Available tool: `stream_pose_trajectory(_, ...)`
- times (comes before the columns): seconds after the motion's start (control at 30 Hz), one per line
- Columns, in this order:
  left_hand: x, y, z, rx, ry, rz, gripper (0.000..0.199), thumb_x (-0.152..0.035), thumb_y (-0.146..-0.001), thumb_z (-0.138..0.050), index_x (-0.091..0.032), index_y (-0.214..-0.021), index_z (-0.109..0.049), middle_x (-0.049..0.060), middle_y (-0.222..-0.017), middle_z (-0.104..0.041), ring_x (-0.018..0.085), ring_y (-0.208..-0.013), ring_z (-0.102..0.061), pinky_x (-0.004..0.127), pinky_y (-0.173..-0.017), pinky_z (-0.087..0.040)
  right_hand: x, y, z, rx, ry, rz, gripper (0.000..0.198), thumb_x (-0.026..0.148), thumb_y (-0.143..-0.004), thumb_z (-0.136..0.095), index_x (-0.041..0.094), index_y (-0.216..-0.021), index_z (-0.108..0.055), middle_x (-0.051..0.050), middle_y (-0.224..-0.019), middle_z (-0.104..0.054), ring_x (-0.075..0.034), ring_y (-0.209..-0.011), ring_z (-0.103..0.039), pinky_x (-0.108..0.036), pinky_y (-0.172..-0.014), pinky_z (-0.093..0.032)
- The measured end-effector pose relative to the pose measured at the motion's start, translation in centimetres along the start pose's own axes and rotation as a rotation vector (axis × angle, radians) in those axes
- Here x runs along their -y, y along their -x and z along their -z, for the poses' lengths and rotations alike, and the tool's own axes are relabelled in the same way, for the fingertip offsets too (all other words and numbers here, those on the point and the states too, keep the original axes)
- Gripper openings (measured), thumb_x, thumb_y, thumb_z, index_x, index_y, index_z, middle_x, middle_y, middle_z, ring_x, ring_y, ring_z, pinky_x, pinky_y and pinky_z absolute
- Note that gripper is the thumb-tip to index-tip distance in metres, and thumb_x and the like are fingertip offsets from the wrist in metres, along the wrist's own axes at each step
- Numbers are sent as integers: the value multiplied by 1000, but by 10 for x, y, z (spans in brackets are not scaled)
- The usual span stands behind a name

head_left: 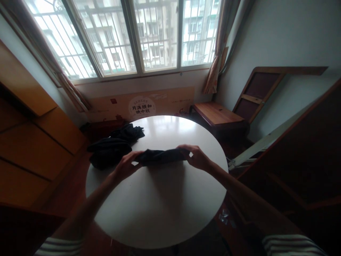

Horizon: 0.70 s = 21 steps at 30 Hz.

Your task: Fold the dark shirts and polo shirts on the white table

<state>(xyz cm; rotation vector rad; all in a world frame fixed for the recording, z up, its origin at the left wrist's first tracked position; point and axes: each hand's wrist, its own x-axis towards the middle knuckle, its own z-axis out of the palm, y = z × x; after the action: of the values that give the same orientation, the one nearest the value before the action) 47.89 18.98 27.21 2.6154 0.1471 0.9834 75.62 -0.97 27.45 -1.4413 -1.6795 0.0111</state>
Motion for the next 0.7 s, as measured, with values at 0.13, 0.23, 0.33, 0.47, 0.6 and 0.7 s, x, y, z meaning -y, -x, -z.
stream_pose_trajectory(0.13,-15,-47,22,-36,480,484,54,-31,-75,-73,-16,-125,-58,5,-92,-70,16,-73,-67,25,-64,-54,18,-28,24,-216,-265,-251,24,32,-88,-60,18,-107,-66,-3,-85,-70,-17,-74,-65,-26,-62,-50)
stream_pose_trajectory(0.23,-1,-63,9,94,802,752,63,-36,-64,-82,-14,-119,-60,5,-88,-69,16,-67,-65,25,-59,-52,1,-34,18,-145,-398,-448,31,35,-86,-59,18,-112,-62,-2,-81,-68,-15,-66,-61,-23,-53,-46)
stream_pose_trajectory(0.33,23,-52,-24,148,708,920,60,-36,-62,-81,-15,-115,-61,4,-84,-68,17,-68,-65,28,-61,-52,-31,-22,-4,8,-271,-605,29,32,-85,-59,18,-110,-62,-3,-82,-67,-16,-69,-61,-26,-59,-49)
stream_pose_trajectory(0.47,37,-24,-58,-95,177,789,37,-43,-74,-69,-16,-100,-66,11,-101,-68,23,-89,-66,35,-78,-53,-60,5,-30,4,-80,-665,40,34,-82,-65,14,-116,-60,-13,-100,-66,-22,-85,-64,-36,-78,-53)
stream_pose_trajectory(0.6,33,-12,-64,49,70,840,49,-59,-75,-66,-16,-97,-69,7,-82,-70,23,-78,-67,30,-71,-51,-60,23,-38,-111,96,-549,50,48,-82,-65,13,-118,-58,-15,-105,-58,-25,-91,-62,-40,-83,-54)
stream_pose_trajectory(0.7,31,-12,-63,154,50,814,54,-60,-70,-70,-15,-100,-70,4,-73,-69,22,-73,-66,29,-68,-49,-50,25,-40,-101,204,-440,48,52,-84,-63,15,-114,-60,-13,-101,-54,-27,-94,-60,-43,-90,-51)
